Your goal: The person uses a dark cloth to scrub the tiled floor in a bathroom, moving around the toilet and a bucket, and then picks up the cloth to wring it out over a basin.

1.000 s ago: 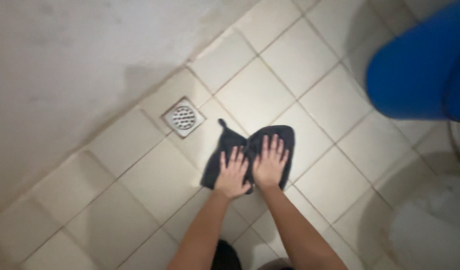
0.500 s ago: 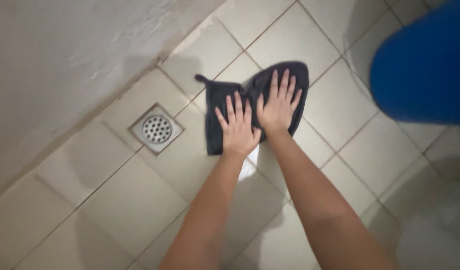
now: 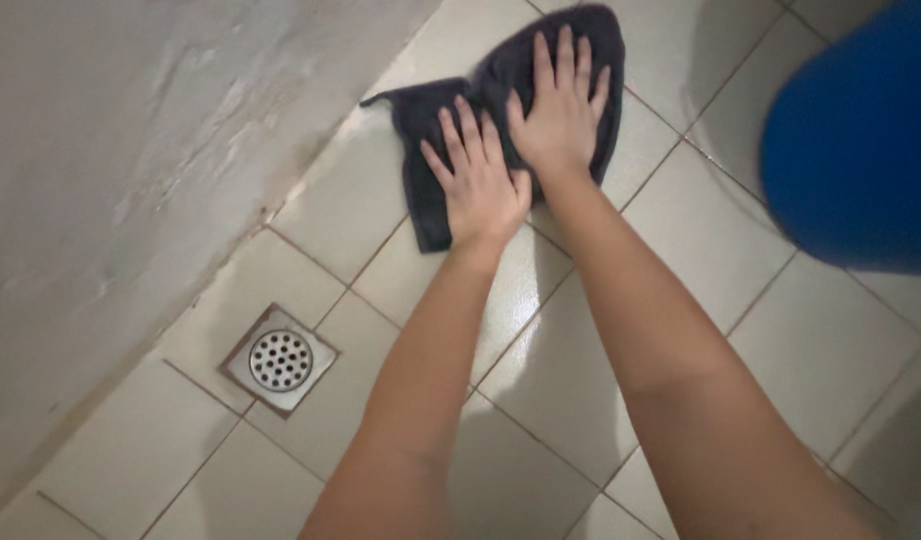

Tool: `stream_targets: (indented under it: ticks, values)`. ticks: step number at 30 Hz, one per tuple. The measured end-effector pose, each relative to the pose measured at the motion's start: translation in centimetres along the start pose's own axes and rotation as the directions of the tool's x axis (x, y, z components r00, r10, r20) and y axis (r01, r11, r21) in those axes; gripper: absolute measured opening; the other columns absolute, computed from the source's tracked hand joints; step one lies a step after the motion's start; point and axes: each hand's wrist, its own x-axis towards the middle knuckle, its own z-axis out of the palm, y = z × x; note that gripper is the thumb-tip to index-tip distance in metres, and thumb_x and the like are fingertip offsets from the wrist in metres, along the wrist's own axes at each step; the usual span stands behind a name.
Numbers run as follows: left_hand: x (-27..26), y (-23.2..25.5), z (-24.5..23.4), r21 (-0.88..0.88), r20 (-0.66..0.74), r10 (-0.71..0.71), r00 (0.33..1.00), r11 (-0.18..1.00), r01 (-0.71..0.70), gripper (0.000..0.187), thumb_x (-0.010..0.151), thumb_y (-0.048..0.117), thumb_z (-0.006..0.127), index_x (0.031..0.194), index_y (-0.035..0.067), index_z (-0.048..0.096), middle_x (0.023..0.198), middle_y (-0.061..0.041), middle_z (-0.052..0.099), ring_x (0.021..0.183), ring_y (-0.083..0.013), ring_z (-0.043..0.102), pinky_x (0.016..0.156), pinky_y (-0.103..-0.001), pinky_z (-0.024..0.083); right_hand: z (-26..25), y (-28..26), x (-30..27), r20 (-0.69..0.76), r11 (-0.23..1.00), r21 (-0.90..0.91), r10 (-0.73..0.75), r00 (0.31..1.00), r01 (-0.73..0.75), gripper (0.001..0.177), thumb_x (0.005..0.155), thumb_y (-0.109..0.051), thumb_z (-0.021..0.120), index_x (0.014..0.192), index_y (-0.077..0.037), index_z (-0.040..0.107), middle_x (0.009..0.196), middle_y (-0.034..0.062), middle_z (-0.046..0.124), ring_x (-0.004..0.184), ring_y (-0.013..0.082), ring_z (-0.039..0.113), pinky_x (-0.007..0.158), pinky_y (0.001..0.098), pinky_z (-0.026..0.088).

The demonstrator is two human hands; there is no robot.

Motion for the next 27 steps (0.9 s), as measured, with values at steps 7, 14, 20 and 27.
stream_targets:
  ticks: [7, 14, 20, 27]
  values:
    - [1.6, -0.2, 1.4, -0.065, 0.055, 0.000, 0.998, 0.998, 0.003, 0.083, 0.082, 0.036, 0.064, 0.151, -0.004, 0.040, 0.165, -0.026, 0.020, 0.156, -0.0430, 0.010, 0.122, -0.070, 0.006, 1.3, 1.3, 0.8, -0.090, 0.991, -0.011, -0.135, 0.987, 0.135, 0.069, 0.101, -0.038, 0.059, 0.160, -0.008, 0.040, 0.167, 0.0178, 0.029, 0.155, 0.0382, 0.023, 0.125, 0.0596, 0.011]
    - [-4.3, -1.0, -1.1, -0.109, 0.204, 0.467, 0.860, 0.884, -0.454, 0.092, 0.073, 0.048, 0.070, 0.150, 0.003, 0.046, 0.164, -0.023, 0.027, 0.155, -0.0422, 0.014, 0.121, -0.071, 0.005, -3.8, 2.1, -12.0, -0.058, 0.982, -0.006, 0.186, 0.981, -0.187, 0.066, 0.098, -0.034, 0.055, 0.159, -0.013, 0.039, 0.167, 0.0141, 0.030, 0.154, 0.0353, 0.025, 0.126, 0.0550, 0.016]
    - [-16.4, 2.1, -3.8, -0.124, 0.317, 0.492, 0.811, 0.869, -0.479, 0.097, 0.071, 0.056, 0.070, 0.149, 0.004, 0.047, 0.165, -0.025, 0.024, 0.155, -0.0426, 0.012, 0.118, -0.072, 0.005, -8.5, 3.8, -25.8, 0.034, 0.967, -0.060, 0.251, 0.967, -0.249, 0.071, 0.095, -0.035, 0.056, 0.159, -0.011, 0.037, 0.168, 0.0160, 0.027, 0.154, 0.0368, 0.023, 0.125, 0.0570, 0.014]
    - [-30.7, 7.9, -5.9, -0.192, 0.501, 0.557, 0.662, 0.818, -0.543, 0.096, 0.074, 0.063, 0.067, 0.148, 0.004, 0.048, 0.165, -0.025, 0.020, 0.154, -0.0431, 0.008, 0.117, -0.073, 0.003, -13.7, 7.6, -43.1, 0.062, 0.933, -0.101, 0.354, 0.933, -0.347, 0.069, 0.096, -0.033, 0.056, 0.159, -0.012, 0.038, 0.169, 0.0158, 0.027, 0.156, 0.0360, 0.023, 0.127, 0.0563, 0.013]
